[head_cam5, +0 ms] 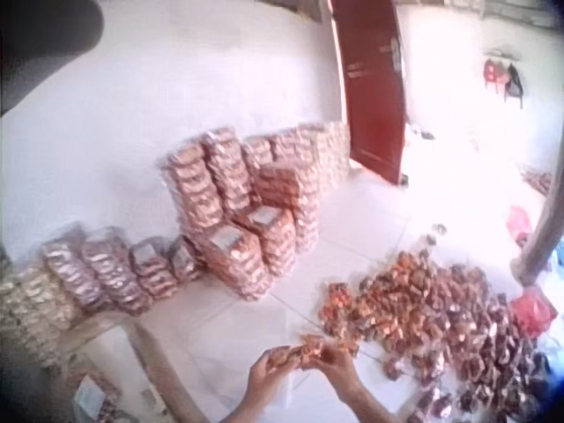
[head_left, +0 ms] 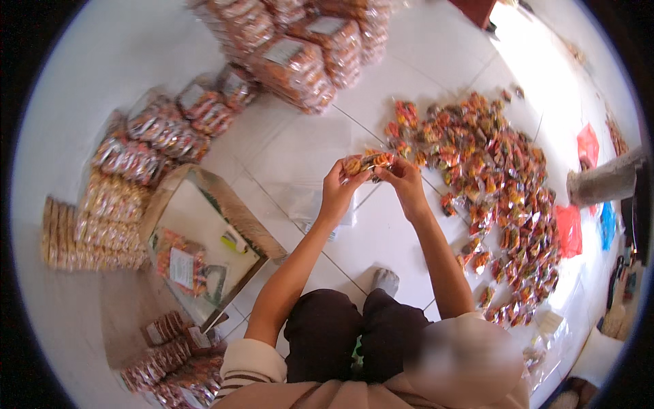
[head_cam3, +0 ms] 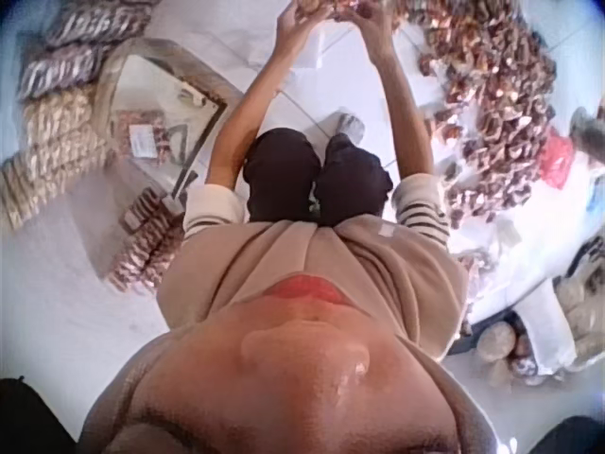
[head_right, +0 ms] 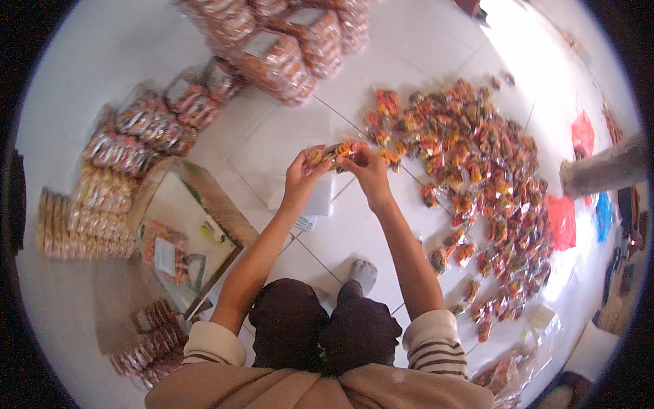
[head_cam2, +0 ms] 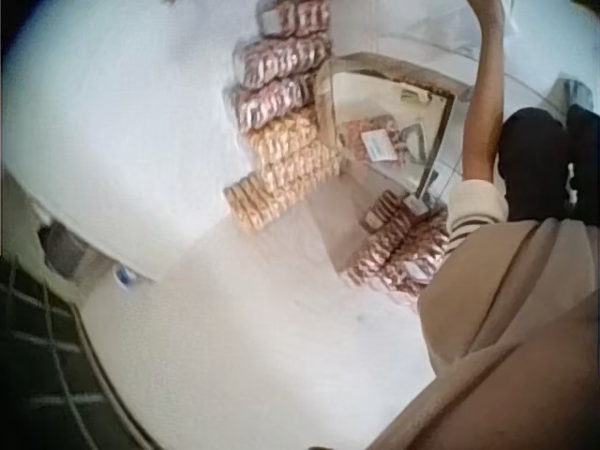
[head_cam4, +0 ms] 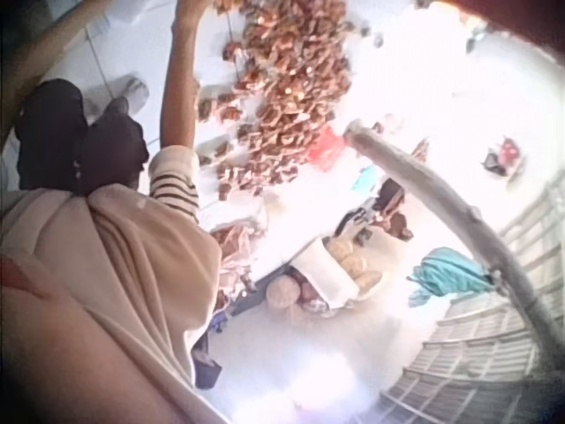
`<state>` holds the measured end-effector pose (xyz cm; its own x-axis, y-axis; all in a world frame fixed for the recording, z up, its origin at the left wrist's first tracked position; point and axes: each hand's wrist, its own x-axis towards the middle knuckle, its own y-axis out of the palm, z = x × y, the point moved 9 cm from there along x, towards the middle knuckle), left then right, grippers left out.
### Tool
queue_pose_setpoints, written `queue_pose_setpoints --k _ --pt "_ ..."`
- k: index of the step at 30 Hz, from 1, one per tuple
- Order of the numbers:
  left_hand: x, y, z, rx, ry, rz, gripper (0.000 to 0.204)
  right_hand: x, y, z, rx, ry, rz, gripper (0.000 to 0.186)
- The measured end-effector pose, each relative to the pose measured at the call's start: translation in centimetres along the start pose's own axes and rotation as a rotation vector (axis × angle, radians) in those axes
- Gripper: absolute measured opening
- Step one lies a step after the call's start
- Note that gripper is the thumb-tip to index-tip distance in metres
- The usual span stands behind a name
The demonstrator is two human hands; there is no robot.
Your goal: The person picks up individual small bags of snack items from a pile on the floor and places them into a larger plastic bag on a wooden box, repeating this to fill the bag, then places a label inside and seals the larger bag by hand.
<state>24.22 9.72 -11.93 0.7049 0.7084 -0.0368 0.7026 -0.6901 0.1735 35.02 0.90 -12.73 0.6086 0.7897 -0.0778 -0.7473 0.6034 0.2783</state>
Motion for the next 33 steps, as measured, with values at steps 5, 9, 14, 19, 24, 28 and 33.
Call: queue_pose_setpoints --k 5,9,14,19,24,28,33 --pt "-8.2 -3.9 -13.3 0.091 0.287 -0.091 0.037 -5.3 10.3 9.2 -0.003 -0.127 0.299 0.026" --pt "-16.4 -8.3 -21.7 0.176 0.479 -0.189 0.037 -10.5 18.2 13.0 0.03 -0.128 0.469 0.027" --pt "-25.0 -14.5 -26.2 0.168 0.698 -0.384 0.037 -16.4 25.2 14.4 0.17 -0.075 0.542 0.04" --pt "-31.6 -17.6 -28.6 0.534 1.031 -0.493 0.03 -21.1 32.0 13.2 0.056 0.109 0.718 0.057" --pt "-34.6 -17.9 -29.4 0.856 1.102 -0.536 0.024 -21.9 35.2 9.8 -0.088 0.167 0.725 0.045" --pt "-36.7 -19.4 -28.9 1.113 1.114 -0.601 0.021 -22.0 39.2 7.3 0.044 0.22 0.817 0.028" --pt "-37.0 -26.2 -26.6 1.134 0.89 -0.682 0.02 -22.1 43.2 2.8 -0.022 0.154 0.855 0.021"
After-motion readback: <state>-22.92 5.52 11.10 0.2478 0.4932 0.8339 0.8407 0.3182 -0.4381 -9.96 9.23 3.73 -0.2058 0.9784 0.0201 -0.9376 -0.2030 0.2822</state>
